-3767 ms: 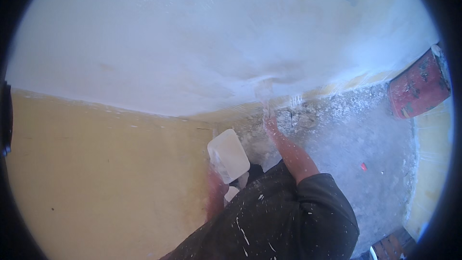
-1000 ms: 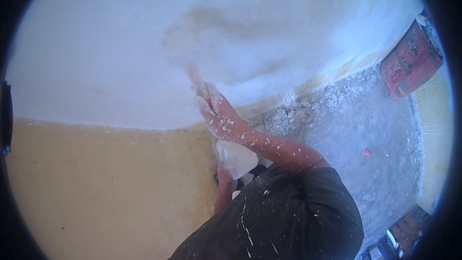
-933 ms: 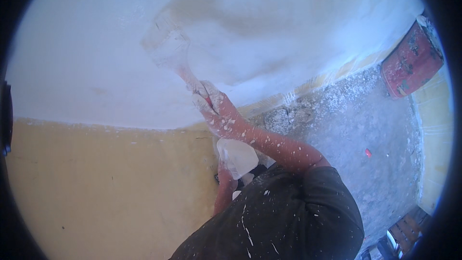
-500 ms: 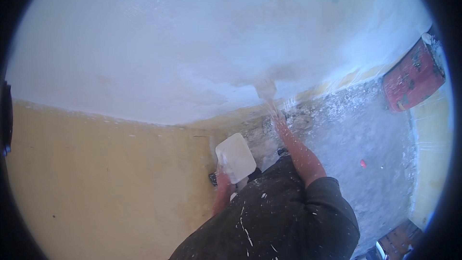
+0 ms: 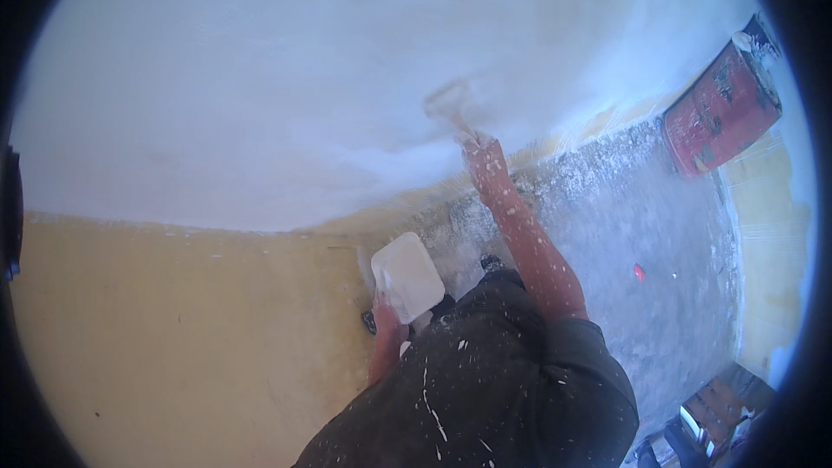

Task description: The person applies white plaster to a yellow wall using a wide brush, dipping the brush into a small white container of plaster and spreading it in vertical strokes.

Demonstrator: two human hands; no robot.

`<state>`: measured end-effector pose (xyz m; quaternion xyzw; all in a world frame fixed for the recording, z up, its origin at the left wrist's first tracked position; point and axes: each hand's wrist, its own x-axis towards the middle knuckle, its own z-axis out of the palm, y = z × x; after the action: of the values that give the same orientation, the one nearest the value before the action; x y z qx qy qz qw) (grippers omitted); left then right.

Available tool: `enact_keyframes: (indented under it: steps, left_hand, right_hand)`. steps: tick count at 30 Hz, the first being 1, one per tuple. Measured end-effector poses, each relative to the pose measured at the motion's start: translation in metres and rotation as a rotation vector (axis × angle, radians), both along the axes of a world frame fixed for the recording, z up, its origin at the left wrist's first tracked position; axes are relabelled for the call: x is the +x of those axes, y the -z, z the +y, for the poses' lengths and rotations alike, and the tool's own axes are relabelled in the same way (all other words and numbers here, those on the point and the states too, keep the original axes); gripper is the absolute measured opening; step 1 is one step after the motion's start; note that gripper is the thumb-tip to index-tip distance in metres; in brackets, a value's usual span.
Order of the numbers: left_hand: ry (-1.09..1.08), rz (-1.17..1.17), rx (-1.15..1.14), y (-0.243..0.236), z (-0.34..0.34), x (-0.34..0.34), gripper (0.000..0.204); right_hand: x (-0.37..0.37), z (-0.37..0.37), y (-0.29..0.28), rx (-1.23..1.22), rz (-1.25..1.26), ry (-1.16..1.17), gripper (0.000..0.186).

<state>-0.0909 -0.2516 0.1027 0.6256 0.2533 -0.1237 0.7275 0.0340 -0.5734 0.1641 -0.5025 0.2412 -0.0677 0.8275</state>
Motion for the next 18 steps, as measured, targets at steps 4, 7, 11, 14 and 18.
enact_keyframes:
  steps: [4, 7, 11, 14, 18]
  left_hand:
    - [0.353, -0.16, 0.496, 0.012, 0.012, -0.002, 0.041]
    - [0.105, 0.049, -0.052, -0.018, -0.019, 0.01, 0.041]
    - [0.068, 0.04, 0.004, -0.005, -0.01, 0.011, 0.042]
    - [0.023, 0.024, -0.018, 0.017, 0.006, 0.002, 0.042]
    - [0.026, 0.059, 0.015, 0.01, -0.002, 0.007, 0.042]
  right_hand:
    - [-0.031, -0.008, -0.096, -0.189, -0.342, 0.112, 0.032]
    - [-0.021, -0.031, -0.089, -0.17, -0.519, 0.137, 0.036]
    - [0.019, -0.042, -0.007, -0.154, -0.415, 0.106, 0.036]
    - [0.017, -0.029, 0.078, -0.349, -0.214, 0.016, 0.024]
    - [-0.014, -0.02, 0.246, -1.155, 0.026, -0.046, 0.04]
